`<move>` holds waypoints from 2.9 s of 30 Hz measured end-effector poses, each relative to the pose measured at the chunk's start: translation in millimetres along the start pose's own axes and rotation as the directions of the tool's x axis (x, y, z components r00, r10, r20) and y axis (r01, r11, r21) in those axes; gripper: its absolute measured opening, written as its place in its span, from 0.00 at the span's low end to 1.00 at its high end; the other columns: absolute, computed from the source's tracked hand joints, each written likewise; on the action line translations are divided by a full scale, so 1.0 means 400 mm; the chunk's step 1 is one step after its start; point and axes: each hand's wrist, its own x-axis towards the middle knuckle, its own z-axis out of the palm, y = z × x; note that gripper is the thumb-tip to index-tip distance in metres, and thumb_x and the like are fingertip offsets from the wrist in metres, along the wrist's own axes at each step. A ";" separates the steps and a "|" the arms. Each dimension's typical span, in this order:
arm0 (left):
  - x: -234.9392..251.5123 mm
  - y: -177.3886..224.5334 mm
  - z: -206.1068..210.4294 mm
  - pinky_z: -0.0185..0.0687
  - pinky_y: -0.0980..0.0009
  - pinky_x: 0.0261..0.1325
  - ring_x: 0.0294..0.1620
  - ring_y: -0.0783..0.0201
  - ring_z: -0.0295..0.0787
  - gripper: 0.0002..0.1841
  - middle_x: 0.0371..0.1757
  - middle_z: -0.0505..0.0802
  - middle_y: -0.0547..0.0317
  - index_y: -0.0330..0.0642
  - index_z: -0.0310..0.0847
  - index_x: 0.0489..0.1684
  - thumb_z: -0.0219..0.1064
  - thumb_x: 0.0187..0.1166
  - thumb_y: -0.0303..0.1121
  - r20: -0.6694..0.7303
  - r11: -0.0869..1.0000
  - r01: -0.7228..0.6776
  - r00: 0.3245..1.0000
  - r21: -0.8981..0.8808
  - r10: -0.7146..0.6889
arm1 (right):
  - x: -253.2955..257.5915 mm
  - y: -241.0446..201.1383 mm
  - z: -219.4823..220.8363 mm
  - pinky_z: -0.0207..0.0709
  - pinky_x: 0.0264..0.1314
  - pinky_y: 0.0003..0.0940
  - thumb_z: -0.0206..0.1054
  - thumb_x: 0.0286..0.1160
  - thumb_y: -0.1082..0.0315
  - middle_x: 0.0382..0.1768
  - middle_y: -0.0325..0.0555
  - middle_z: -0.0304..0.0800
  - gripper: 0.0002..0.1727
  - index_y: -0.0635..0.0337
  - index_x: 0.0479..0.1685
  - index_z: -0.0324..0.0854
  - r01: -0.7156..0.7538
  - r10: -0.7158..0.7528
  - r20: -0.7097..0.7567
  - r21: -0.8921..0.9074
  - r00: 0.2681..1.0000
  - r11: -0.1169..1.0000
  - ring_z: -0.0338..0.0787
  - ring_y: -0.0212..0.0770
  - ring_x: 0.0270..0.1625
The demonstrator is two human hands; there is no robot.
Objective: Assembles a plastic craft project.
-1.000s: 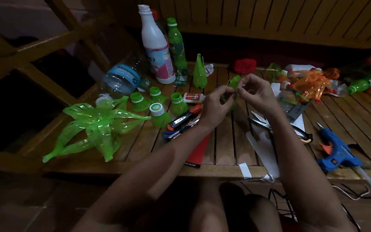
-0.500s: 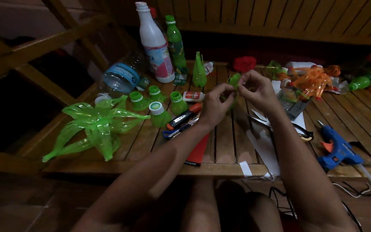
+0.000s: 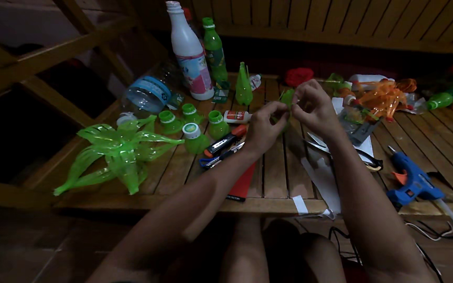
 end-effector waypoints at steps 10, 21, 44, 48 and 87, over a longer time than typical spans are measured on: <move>-0.001 -0.001 0.002 0.84 0.79 0.54 0.47 0.74 0.89 0.09 0.48 0.92 0.53 0.32 0.86 0.51 0.67 0.81 0.27 0.004 1.000 -0.006 1.000 0.001 0.006 | 0.002 0.004 0.008 0.71 0.46 0.13 0.67 0.66 0.67 0.55 0.51 0.73 0.08 0.64 0.32 0.82 0.043 -0.044 -0.062 -0.017 0.997 0.999 0.76 0.28 0.54; 0.000 0.000 0.001 0.84 0.78 0.54 0.47 0.73 0.89 0.09 0.48 0.92 0.52 0.32 0.86 0.51 0.67 0.82 0.27 0.001 1.000 0.010 1.000 -0.004 -0.010 | 0.001 -0.003 0.006 0.72 0.46 0.13 0.69 0.67 0.66 0.59 0.51 0.73 0.08 0.64 0.34 0.83 0.025 -0.026 -0.078 -0.006 0.997 1.000 0.76 0.28 0.56; -0.004 0.005 -0.002 0.84 0.77 0.53 0.46 0.73 0.88 0.10 0.48 0.92 0.51 0.31 0.85 0.53 0.67 0.82 0.28 -0.002 0.999 0.037 0.999 0.009 -0.037 | 0.000 -0.007 -0.036 0.79 0.58 0.23 0.66 0.72 0.62 0.68 0.52 0.74 0.17 0.61 0.55 0.85 -0.061 0.059 0.044 0.027 0.997 0.998 0.76 0.37 0.70; -0.005 0.002 0.000 0.83 0.79 0.53 0.46 0.75 0.88 0.09 0.47 0.92 0.54 0.32 0.85 0.52 0.67 0.82 0.27 -0.009 0.999 0.035 0.999 -0.015 -0.035 | -0.001 0.006 -0.031 0.76 0.65 0.34 0.70 0.68 0.60 0.71 0.57 0.74 0.16 0.61 0.50 0.86 -0.033 0.034 0.051 -0.020 0.998 0.999 0.74 0.47 0.73; -0.006 0.000 0.004 0.85 0.75 0.56 0.48 0.69 0.90 0.09 0.49 0.92 0.48 0.30 0.87 0.51 0.67 0.81 0.26 -0.008 1.000 -0.011 1.000 0.023 0.011 | -0.002 -0.005 -0.023 0.68 0.71 0.47 0.70 0.66 0.64 0.67 0.60 0.80 0.11 0.63 0.37 0.85 0.030 -0.023 0.059 -0.120 0.998 0.992 0.74 0.56 0.72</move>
